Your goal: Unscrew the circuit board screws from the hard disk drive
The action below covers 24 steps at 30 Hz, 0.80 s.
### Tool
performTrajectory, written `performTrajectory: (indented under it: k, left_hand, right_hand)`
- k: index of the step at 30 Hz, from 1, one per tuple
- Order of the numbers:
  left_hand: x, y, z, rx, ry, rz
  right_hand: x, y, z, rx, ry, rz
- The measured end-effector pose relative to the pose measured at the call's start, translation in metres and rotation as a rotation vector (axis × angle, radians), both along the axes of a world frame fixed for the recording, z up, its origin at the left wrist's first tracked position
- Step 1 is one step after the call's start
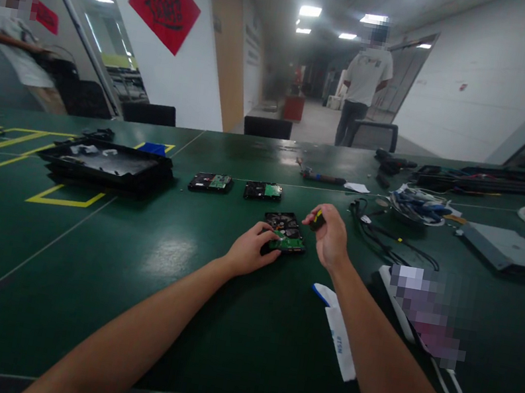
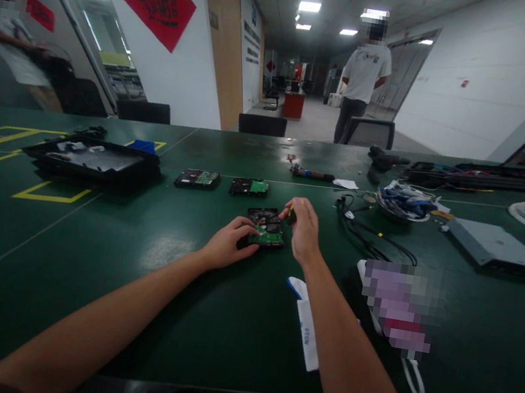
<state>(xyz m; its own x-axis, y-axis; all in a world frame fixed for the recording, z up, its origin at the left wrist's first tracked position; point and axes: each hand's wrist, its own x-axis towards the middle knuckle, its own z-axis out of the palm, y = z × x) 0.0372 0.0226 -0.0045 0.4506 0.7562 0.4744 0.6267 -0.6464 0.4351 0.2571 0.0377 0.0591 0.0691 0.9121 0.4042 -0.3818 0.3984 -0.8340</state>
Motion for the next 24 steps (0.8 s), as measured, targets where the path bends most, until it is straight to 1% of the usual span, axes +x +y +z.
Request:
performTrajectory:
  k: [4, 7, 13, 16, 21, 24]
  left_hand:
    - [-0.001, 0.000, 0.000, -0.007, -0.005, -0.011]
    - [-0.001, 0.000, 0.001, -0.007, -0.010, -0.011]
    - [0.000, -0.001, 0.001, -0.007, -0.005, -0.006]
    - [0.000, -0.001, 0.001, -0.002, 0.002, 0.004]
    - [0.000, -0.002, 0.002, -0.011, 0.004, -0.002]
    - [0.000, -0.002, 0.003, -0.011, -0.005, -0.009]
  right_hand:
    - [0.000, -0.002, 0.002, -0.032, 0.046, 0.031]
    - [-0.002, -0.006, 0.005, -0.051, 0.023, 0.060]
    - [-0.003, -0.007, 0.008, -0.075, 0.009, 0.045]
    - [0.000, -0.005, 0.007, -0.061, -0.049, -0.014]
    - [0.002, -0.001, -0.003, 0.030, -0.204, -0.156]
    - [0.000, -0.002, -0.008, 0.029, -0.214, -0.178]
